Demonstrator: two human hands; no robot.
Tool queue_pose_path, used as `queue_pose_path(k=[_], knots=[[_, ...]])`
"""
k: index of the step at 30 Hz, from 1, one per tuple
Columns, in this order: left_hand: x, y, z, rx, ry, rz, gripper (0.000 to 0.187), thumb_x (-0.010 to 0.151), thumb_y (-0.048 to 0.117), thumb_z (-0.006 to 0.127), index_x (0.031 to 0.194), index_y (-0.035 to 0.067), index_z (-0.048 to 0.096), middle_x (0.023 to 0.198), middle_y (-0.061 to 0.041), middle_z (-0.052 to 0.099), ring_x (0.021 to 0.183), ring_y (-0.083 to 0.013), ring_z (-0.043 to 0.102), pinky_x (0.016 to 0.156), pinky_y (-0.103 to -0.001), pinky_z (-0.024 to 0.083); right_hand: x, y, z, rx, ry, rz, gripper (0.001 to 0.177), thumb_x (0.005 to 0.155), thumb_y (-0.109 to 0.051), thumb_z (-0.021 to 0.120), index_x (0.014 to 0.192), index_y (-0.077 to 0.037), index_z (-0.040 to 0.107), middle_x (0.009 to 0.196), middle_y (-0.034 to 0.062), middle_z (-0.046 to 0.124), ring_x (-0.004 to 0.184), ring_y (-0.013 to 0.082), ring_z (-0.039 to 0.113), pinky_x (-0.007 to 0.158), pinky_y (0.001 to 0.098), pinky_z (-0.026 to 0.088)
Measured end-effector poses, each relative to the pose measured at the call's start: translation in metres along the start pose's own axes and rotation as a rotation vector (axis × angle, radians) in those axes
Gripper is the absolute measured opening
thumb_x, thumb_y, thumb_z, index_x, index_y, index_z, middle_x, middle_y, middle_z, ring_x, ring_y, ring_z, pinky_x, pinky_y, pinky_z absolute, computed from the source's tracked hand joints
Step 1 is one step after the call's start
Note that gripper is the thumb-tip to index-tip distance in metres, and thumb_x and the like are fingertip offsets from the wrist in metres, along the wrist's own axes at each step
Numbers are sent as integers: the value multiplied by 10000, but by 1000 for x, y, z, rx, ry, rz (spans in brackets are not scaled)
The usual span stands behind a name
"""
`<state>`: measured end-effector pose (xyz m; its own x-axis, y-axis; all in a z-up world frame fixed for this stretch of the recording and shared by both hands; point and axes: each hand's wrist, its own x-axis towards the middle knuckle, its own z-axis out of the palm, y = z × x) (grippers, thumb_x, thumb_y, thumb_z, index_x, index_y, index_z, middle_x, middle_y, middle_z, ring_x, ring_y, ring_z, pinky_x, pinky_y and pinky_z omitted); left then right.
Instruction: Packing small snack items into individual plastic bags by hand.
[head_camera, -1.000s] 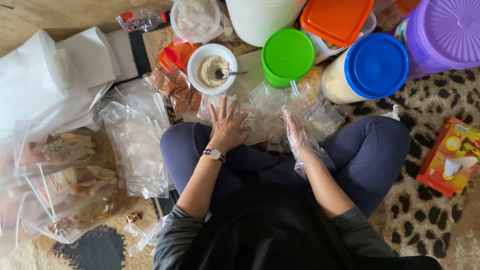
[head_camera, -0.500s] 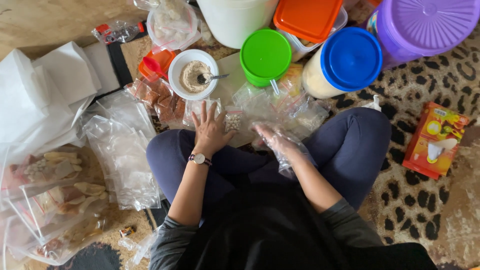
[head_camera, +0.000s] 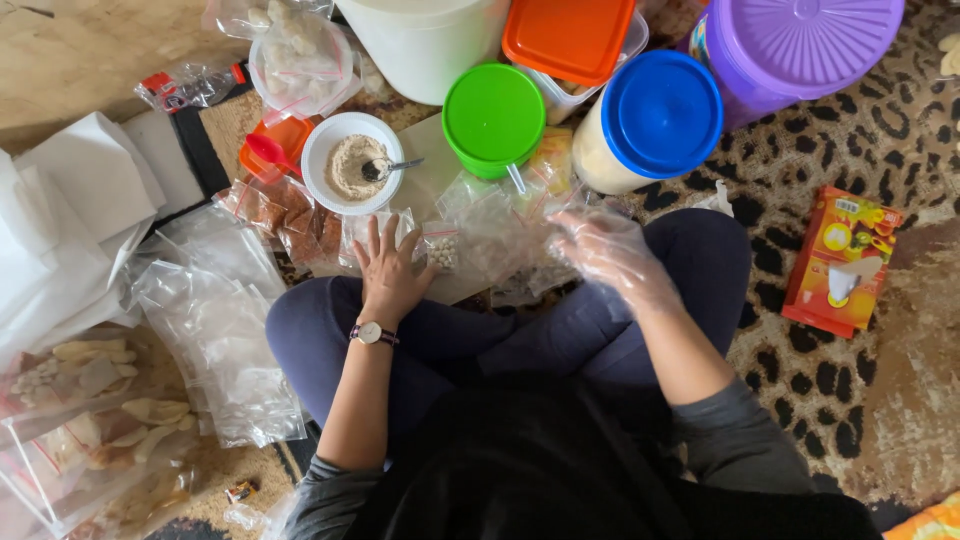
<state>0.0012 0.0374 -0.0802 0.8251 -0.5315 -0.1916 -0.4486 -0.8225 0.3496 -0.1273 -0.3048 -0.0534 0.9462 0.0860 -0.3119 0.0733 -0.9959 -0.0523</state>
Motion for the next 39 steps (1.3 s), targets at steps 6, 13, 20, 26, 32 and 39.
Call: queue_pose_path(k=[6,13,20,26,32,39], knots=[[-2,3,0,-2,25,-44,691,795,483,781,1391,188,592,1581,-106,343,1545,-423,136,1158,-759,177,17,27,-20,180,-163,265,561,947,-547,583,1479,-468,423,1243,-91,718,1263,63,603,1091,248,471],[-10,48,5,-135,58,26,611,845,380,786,1390,185,589,1534,-129,392,1502,-431,233,1141,-747,234,45,0,4,328,-293,336,534,963,-529,563,1468,-383,471,1391,-57,643,1340,130,549,1084,390,492],[-20,91,72,-161,-3,213,642,812,455,775,1367,181,608,1448,-104,489,1427,-405,385,1118,-666,338,34,-27,-36,343,-127,356,250,986,-437,531,1137,-282,655,1148,4,745,1143,217,690,934,420,575],[-29,97,77,-100,-68,305,719,870,424,694,1528,252,460,1536,-53,462,1448,-405,353,1150,-662,293,36,-19,-31,476,-56,457,251,988,-535,531,1121,-378,674,1122,-25,740,1132,211,682,914,417,575],[-16,118,51,-789,-32,191,975,895,397,738,1635,121,167,1504,-288,393,1407,-546,356,1150,-666,314,6,-37,-100,947,-153,641,447,886,-697,571,1193,-391,682,986,-43,770,990,163,740,977,379,528],[-13,84,72,-1565,-143,-179,882,952,98,726,1622,97,152,1203,-277,690,1076,-281,697,870,-341,602,8,-43,-96,1000,-134,571,412,906,-620,641,1216,-354,695,1153,-9,754,1171,252,679,1008,417,522]])
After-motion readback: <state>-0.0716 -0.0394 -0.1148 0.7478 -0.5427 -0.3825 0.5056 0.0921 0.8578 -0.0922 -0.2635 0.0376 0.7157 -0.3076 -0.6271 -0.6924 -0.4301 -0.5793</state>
